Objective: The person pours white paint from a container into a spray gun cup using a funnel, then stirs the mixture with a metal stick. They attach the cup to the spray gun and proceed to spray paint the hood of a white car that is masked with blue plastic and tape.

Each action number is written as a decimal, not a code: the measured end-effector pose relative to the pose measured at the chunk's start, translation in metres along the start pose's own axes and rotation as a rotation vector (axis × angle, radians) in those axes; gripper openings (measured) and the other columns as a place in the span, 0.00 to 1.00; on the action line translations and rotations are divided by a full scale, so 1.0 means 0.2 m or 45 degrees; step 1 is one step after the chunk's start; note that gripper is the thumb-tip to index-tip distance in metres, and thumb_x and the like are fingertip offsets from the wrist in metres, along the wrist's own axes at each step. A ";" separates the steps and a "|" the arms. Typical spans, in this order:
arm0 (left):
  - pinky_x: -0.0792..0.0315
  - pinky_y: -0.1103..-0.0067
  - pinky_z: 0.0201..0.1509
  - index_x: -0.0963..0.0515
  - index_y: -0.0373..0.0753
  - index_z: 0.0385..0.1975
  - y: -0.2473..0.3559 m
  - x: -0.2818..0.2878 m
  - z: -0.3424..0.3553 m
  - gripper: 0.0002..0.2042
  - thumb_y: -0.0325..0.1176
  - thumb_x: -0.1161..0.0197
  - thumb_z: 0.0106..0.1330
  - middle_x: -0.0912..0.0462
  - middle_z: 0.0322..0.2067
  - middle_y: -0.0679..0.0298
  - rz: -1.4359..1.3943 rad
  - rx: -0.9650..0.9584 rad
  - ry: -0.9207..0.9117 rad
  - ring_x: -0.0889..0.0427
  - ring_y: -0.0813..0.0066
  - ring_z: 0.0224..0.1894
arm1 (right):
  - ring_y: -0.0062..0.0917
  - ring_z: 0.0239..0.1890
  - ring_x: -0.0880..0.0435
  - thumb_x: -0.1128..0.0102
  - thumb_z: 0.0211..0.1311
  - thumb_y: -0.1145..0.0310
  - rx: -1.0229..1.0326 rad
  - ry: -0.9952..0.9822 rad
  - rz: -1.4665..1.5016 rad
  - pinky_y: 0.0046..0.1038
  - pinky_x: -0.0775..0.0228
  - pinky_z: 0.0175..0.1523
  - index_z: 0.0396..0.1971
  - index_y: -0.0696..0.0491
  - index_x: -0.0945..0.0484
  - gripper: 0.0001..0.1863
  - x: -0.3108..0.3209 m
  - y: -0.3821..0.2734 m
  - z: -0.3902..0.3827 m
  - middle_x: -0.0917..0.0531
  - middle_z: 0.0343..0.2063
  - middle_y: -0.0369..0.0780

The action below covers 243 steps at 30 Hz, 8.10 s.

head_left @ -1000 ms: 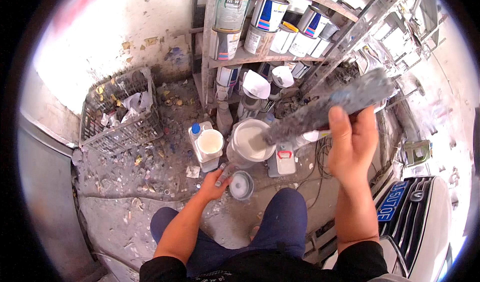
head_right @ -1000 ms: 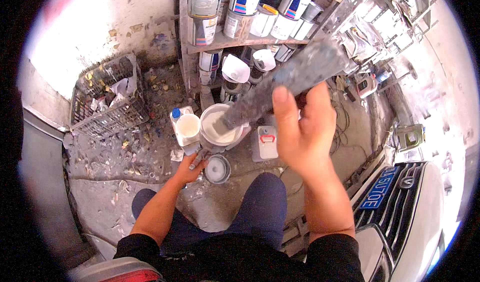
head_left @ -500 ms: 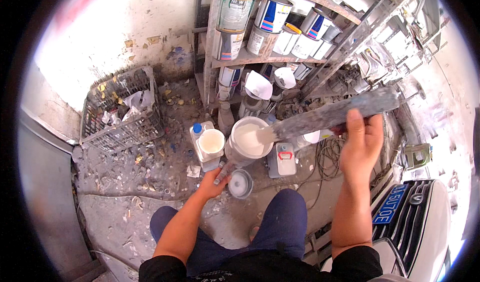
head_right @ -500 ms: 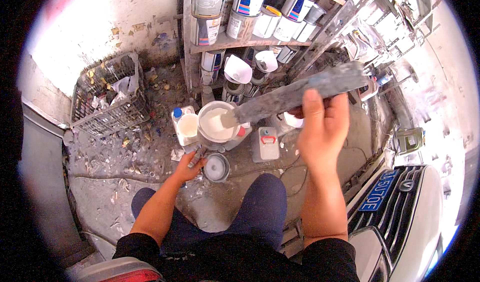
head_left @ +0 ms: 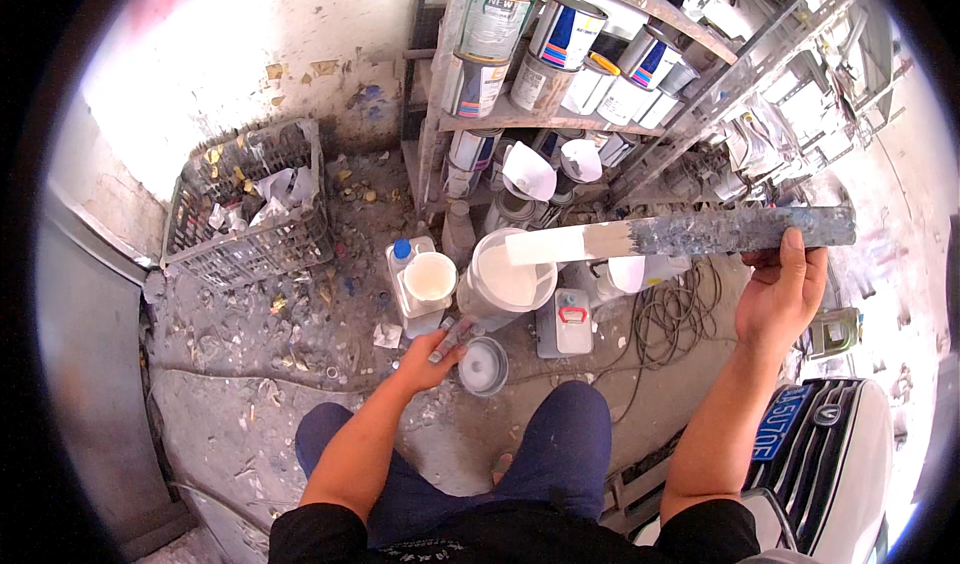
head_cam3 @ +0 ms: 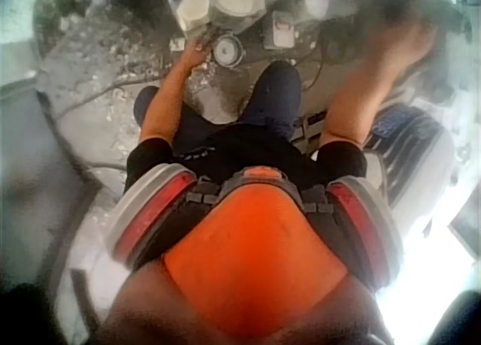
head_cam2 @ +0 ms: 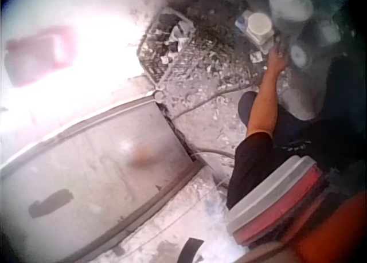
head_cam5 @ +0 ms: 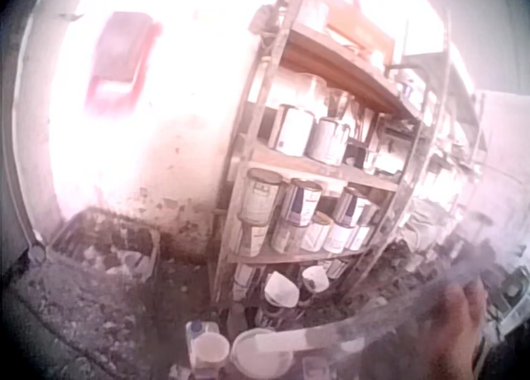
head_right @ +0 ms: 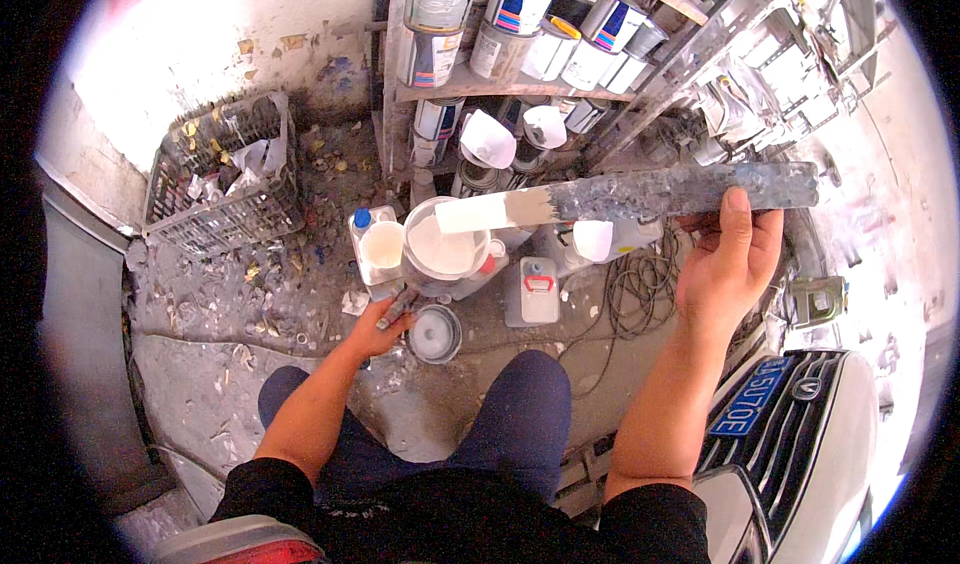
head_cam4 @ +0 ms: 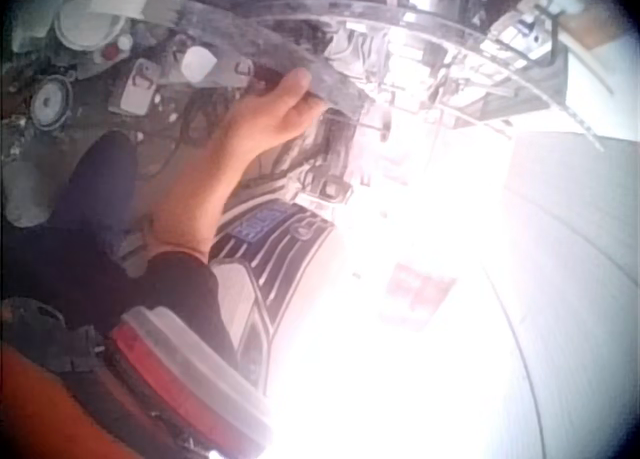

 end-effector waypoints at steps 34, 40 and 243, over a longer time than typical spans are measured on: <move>0.31 0.68 0.31 0.27 0.33 0.28 0.13 -0.07 0.04 0.15 0.42 0.37 0.59 0.23 0.21 0.49 0.109 -0.144 0.197 0.23 0.53 0.25 | 0.24 0.22 0.24 0.48 0.62 0.70 -0.731 0.271 0.296 0.26 0.32 0.27 0.32 0.53 0.29 0.03 0.35 0.47 -0.03 0.22 0.25 0.37; 0.31 0.66 0.30 0.28 0.33 0.25 0.02 -0.13 0.07 0.15 0.42 0.37 0.58 0.23 0.22 0.48 -0.055 -0.149 0.072 0.23 0.47 0.27 | 0.25 0.22 0.24 0.47 0.61 0.69 -0.845 0.306 0.236 0.25 0.34 0.26 0.30 0.53 0.30 0.04 0.39 0.55 -0.10 0.23 0.24 0.37; 0.31 0.65 0.28 0.25 0.35 0.25 2.53 0.33 -3.11 0.15 0.42 0.36 0.59 0.24 0.20 0.48 -0.189 0.684 2.615 0.24 0.48 0.23 | 0.48 0.53 0.31 0.30 0.29 0.61 2.168 -2.488 2.206 0.43 0.36 0.56 0.49 0.42 0.26 0.36 -1.29 -3.87 -1.18 0.32 0.55 0.50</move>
Point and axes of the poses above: each hand's wrist, its own z-axis towards the middle knuckle, its own x-axis out of the back of the hand, y = z × x, the point moved 1 cm from there along z, towards the middle knuckle
